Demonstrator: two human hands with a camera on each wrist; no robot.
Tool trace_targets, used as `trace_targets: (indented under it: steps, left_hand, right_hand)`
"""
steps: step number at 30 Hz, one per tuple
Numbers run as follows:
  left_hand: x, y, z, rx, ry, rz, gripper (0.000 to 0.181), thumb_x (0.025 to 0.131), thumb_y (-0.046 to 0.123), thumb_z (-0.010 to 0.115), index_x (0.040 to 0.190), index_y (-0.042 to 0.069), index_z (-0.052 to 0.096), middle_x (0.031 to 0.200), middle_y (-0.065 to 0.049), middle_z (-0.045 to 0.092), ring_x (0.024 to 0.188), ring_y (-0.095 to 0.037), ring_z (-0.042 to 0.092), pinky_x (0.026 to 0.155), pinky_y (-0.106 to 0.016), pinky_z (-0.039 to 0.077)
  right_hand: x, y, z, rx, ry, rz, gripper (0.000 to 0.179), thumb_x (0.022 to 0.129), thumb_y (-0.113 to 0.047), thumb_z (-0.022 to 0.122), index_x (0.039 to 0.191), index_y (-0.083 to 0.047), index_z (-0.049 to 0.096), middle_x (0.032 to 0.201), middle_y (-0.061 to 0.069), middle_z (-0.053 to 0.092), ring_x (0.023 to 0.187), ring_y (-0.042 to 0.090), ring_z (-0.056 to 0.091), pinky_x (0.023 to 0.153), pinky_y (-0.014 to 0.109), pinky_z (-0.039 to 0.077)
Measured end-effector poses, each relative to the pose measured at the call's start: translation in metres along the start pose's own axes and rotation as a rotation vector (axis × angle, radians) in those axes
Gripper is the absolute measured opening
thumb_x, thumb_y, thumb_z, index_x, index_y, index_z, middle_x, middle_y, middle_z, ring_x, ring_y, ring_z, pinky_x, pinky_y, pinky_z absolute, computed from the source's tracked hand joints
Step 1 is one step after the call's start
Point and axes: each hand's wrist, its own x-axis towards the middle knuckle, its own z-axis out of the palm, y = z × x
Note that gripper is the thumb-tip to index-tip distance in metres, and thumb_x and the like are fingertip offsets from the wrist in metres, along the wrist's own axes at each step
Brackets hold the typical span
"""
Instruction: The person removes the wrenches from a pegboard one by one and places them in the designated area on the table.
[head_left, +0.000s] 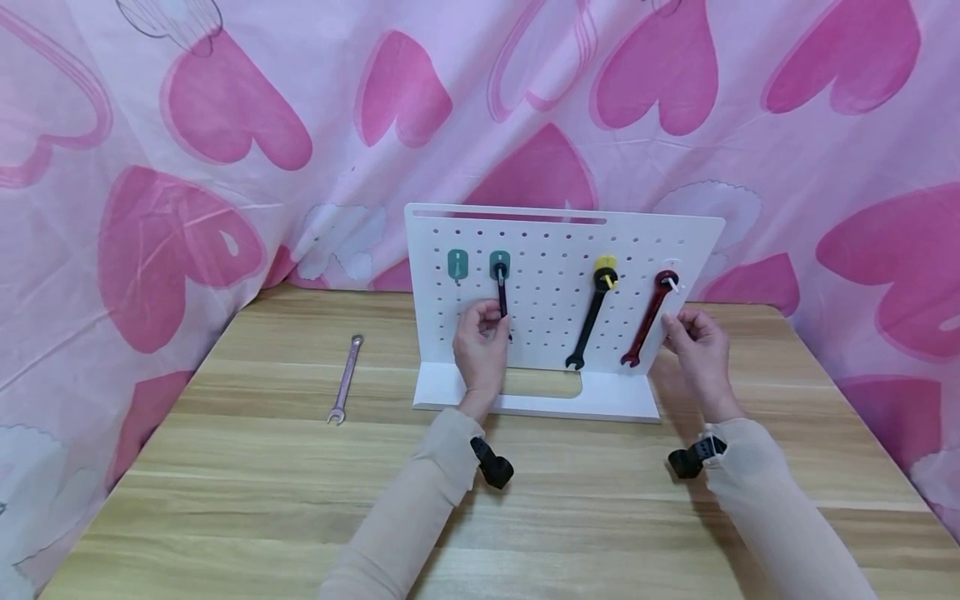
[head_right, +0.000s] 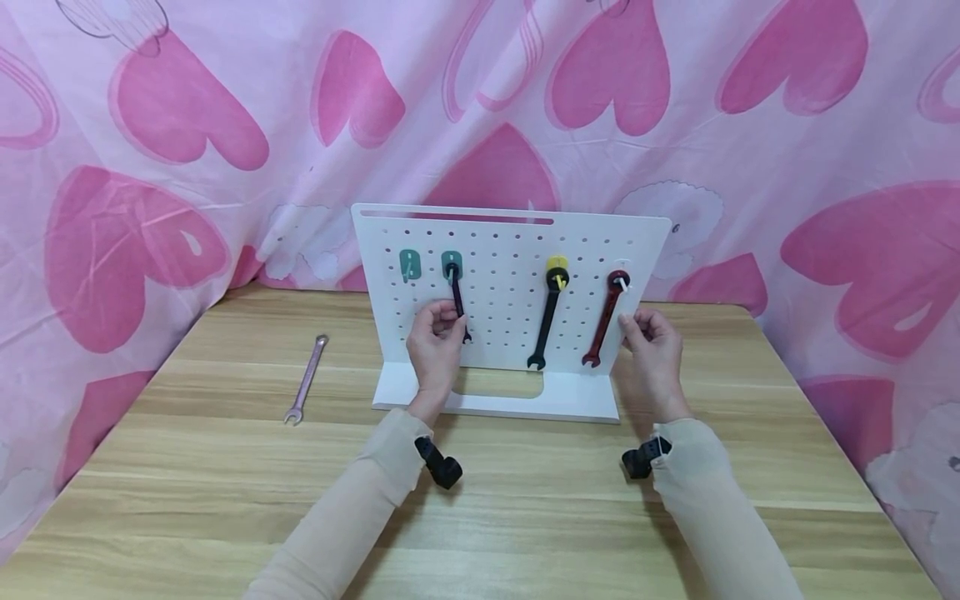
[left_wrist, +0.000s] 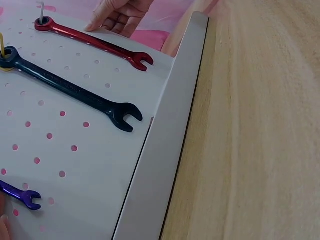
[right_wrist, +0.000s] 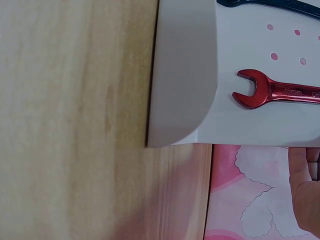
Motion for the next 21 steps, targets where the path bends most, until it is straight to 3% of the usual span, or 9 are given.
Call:
trace_targets:
  steps: [10,21]
  left_hand:
    - [-0.001,0.003,-0.006,-0.044,-0.08,-0.041,0.02,0.083,0.007,0.07,0.101,0.008,0.062,0.097,-0.005,0.067,0.082,-0.015,0.064,0.071,-0.022,0.053]
    - [-0.001,0.004,-0.017,-0.112,-0.195,-0.124,0.02,0.084,0.009,0.07,0.103,0.009,0.064,0.094,-0.005,0.069,0.082,-0.014,0.061,0.074,-0.025,0.053]
  right_hand:
    - [-0.001,0.0,-0.001,-0.065,-0.004,0.005,0.016,0.09,-0.024,0.061,0.096,-0.009,0.059,0.086,-0.007,0.06,0.084,0.003,0.06,0.073,0.016,0.053]
    - [-0.001,0.0,-0.001,-0.02,-0.011,-0.001,0.013,0.09,-0.022,0.061,0.094,-0.01,0.059,0.085,-0.005,0.06,0.082,0.002,0.061,0.072,0.014,0.053]
